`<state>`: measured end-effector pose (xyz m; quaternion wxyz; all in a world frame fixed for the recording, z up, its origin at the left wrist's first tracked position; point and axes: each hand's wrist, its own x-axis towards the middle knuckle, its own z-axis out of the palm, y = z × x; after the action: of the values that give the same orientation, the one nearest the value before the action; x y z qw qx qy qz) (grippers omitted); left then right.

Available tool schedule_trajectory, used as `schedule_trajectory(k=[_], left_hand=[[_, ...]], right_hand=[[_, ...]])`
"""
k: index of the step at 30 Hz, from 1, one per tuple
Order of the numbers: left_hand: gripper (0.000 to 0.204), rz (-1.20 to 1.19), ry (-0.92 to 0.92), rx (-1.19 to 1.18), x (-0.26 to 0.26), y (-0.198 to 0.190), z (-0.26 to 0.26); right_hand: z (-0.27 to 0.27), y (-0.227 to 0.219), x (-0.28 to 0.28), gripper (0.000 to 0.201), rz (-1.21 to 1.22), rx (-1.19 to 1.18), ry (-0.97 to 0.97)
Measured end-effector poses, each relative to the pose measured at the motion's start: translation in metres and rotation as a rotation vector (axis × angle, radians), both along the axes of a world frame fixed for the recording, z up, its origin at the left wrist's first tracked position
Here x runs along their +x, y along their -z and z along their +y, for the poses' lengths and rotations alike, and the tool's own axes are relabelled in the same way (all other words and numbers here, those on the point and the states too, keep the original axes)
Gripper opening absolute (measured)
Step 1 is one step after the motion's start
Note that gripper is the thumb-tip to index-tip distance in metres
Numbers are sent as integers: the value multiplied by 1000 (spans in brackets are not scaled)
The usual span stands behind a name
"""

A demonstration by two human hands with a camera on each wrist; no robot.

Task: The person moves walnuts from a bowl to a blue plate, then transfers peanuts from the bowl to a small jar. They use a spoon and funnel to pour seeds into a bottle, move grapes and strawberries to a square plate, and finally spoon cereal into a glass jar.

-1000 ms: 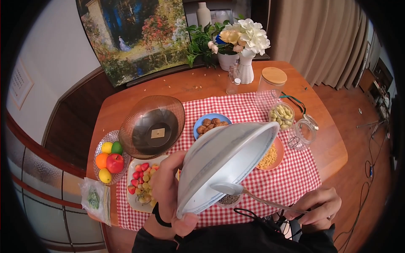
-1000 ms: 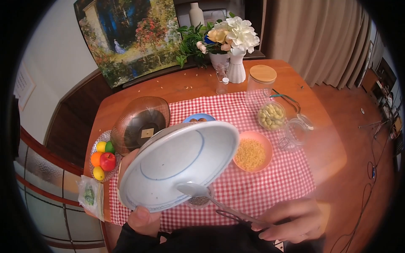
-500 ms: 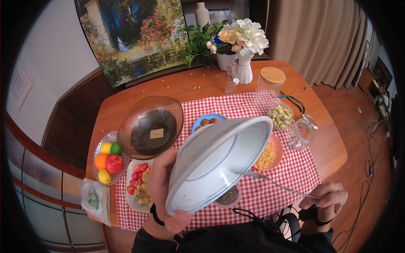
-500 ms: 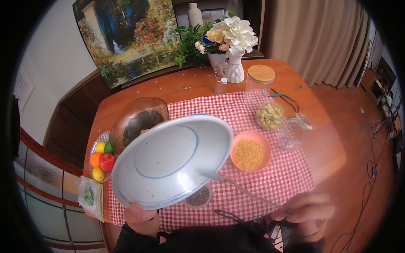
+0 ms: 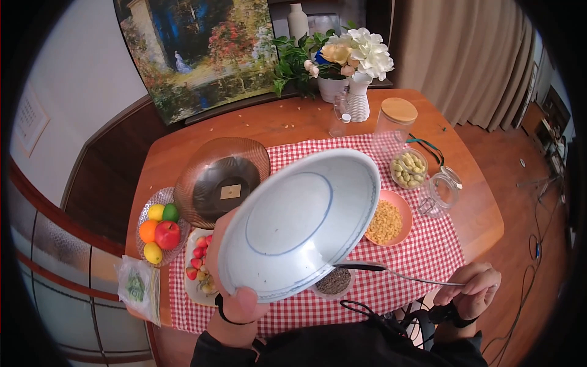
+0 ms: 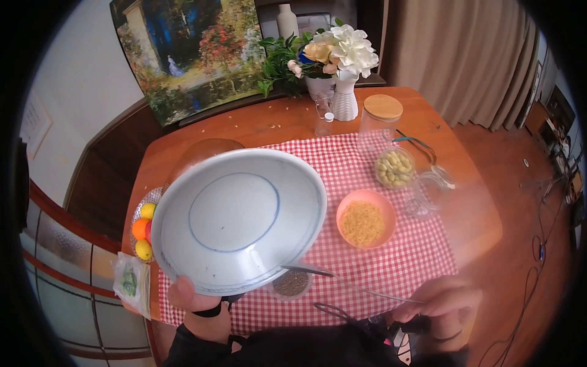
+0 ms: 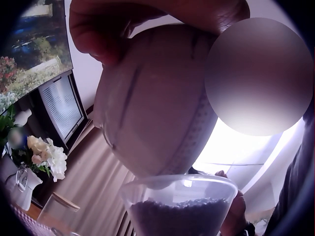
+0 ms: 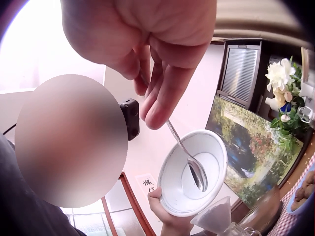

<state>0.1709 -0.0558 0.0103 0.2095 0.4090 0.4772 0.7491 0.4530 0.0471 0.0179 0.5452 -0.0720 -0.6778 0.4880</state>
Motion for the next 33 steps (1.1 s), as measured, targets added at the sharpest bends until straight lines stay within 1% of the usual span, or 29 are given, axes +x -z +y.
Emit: schedule_trajectory(k=[1,2,3,4,5,6,7,9,10,11,12,14,15,16,17,18,19,20,21,23,25,29,30,31,32,33], left_hand=[[92,-53,85,26,-4,4,0],[92,-53,82,26,-8,8,-1],[86,-157,78,51,-10,12,-2],[84,-209,76,63,-14,14,-2],[81,-260,73,77,-18,16,-1],[79,-362,151,110,-24,16,3],[76,-405,180,132,-27,14,9],[73,-447,207,154,-33,14,16],[70,-557,290,194,-38,16,17],[68,-667,373,234,-40,17,18],[68,-667,372,234,-40,14,19],[64,-732,539,299,-36,9,21],[64,-732,540,299,-35,6,22],[64,-733,552,250,-33,3,23],[64,-734,563,202,-30,1,23],[64,-733,566,203,-26,-2,23],[64,-673,525,120,-21,-5,22],[63,-612,485,39,-16,-8,21],[63,-609,490,40,-12,-11,20],[63,-446,418,-108,-5,-16,18],[63,-467,435,-105,4,-20,16],[65,-518,486,-115,15,-21,13],[65,-515,496,-117,16,-21,12],[66,-502,481,-136,18,-22,12],[67,-491,472,-154,20,-23,12],[67,-495,502,-158,23,-25,14]], right_hand=[[1,1,0,26,22,-12,4],[4,9,6,26,31,-25,16],[6,13,9,25,40,-39,29],[6,14,8,25,40,-39,27],[5,14,5,24,71,-54,75],[5,14,4,24,103,-69,124],[6,14,5,24,103,-69,122],[8,16,10,31,157,-196,239],[8,13,7,31,140,-181,336],[9,12,6,31,140,-182,334],[9,10,5,30,189,-213,346],[11,6,3,29,239,-244,358],[12,3,2,28,269,-272,314],[12,-2,1,28,298,-300,270],[12,-7,-6,28,298,-298,271],[11,-13,-14,27,327,-364,266],[12,-18,-19,27,357,-429,261],[17,-17,-21,24,206,-297,145],[17,-17,-27,25,235,-354,140],[20,-18,-37,25,195,-334,73],[23,-17,-43,24,159,-281,35],[25,-3,-44,23,130,-274,58],[22,-3,-45,22,135,-274,29],[27,9,-44,22,118,-224,66],[25,8,-45,23,150,-274,2],[21,5,-50,25,179,-322,-54]])
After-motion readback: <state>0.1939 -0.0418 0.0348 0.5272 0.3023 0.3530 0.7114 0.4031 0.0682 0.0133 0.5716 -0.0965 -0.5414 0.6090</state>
